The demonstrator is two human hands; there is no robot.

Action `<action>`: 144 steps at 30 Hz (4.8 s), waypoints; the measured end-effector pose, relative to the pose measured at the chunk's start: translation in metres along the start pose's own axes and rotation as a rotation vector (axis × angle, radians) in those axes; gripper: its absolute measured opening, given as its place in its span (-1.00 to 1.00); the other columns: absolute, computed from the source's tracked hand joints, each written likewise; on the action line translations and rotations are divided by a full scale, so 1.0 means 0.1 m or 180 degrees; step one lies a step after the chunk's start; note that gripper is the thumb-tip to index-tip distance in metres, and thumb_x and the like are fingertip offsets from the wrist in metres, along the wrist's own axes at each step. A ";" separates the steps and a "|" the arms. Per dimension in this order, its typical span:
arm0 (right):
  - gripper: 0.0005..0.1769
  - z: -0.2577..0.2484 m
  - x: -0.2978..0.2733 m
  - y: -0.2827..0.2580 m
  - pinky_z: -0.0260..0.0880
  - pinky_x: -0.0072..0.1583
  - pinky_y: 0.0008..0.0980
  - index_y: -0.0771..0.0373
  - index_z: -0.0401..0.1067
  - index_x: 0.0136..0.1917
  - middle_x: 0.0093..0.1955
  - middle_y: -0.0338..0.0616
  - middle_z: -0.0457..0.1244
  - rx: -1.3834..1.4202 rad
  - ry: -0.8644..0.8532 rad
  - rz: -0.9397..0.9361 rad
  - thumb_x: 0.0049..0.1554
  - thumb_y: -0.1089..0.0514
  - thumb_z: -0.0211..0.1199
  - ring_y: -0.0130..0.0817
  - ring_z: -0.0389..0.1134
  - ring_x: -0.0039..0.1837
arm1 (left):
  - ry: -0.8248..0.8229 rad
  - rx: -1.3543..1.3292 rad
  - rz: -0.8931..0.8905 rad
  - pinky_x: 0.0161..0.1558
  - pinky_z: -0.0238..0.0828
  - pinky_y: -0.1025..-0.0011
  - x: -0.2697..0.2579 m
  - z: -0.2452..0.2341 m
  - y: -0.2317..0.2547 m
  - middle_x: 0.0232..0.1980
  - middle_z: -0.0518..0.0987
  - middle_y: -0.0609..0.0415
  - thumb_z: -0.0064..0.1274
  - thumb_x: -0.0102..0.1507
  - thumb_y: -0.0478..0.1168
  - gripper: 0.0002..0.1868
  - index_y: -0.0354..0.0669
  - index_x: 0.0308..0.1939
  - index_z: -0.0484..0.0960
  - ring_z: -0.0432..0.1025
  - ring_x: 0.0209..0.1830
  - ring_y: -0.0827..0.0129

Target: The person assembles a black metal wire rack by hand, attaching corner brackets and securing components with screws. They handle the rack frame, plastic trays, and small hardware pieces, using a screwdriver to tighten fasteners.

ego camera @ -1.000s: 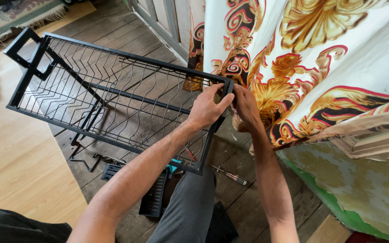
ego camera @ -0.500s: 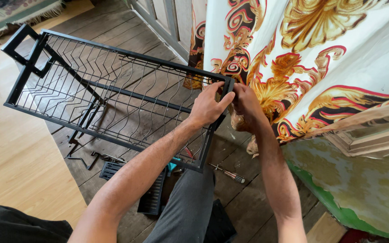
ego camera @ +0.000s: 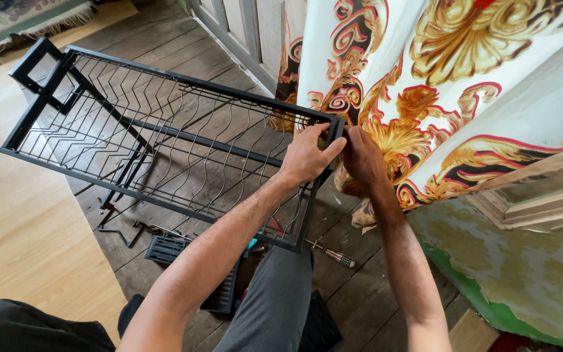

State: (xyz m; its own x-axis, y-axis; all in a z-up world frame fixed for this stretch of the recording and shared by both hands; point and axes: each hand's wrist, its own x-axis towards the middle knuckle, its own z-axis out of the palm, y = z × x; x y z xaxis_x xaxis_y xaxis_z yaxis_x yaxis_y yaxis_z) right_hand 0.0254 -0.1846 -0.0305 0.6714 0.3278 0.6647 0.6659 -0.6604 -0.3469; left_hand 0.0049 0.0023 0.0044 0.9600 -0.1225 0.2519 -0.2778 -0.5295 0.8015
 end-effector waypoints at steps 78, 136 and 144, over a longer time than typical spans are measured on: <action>-0.75 -0.03 0.29 0.31 0.39 0.00 -0.12 0.36 0.40 0.02 -0.08 0.07 0.29 -0.0200 -0.0664 -0.0241 0.03 0.40 0.27 0.08 0.36 0.00 | -0.0396 0.0338 -0.0203 0.07 0.43 0.08 0.26 -0.02 -0.03 0.08 0.54 -0.11 0.03 0.27 0.26 -0.25 -0.06 0.42 0.40 0.49 0.08 -0.05; -0.56 0.92 -0.24 0.39 0.41 0.27 -0.38 0.25 0.32 0.44 0.25 -0.16 0.34 0.5123 0.0280 0.2102 0.37 0.06 0.03 -0.37 0.39 0.23 | 0.0059 -0.0238 0.0009 0.10 0.47 0.10 -0.05 -0.14 -0.02 0.20 0.56 -0.11 -0.01 0.24 0.35 -0.15 -0.26 0.34 0.45 0.53 0.13 0.00; -0.55 0.90 -0.24 0.34 0.43 0.26 -0.34 0.26 0.31 0.45 0.25 -0.13 0.33 0.5511 0.0311 0.1950 0.40 0.02 0.01 -0.34 0.39 0.22 | 0.0044 -0.0287 0.0004 0.09 0.48 0.08 -0.05 -0.16 -0.02 0.22 0.55 -0.17 0.01 0.22 0.38 -0.13 -0.24 0.34 0.41 0.53 0.12 -0.05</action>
State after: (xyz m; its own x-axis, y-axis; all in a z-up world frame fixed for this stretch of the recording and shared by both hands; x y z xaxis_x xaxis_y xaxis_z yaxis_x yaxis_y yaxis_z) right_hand 0.0609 -0.1541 -0.1175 0.9431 0.2602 0.2071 -0.0448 0.7165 -0.6961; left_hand 0.0000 0.0174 0.0100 0.9593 -0.1112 0.2597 -0.2816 -0.4515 0.8467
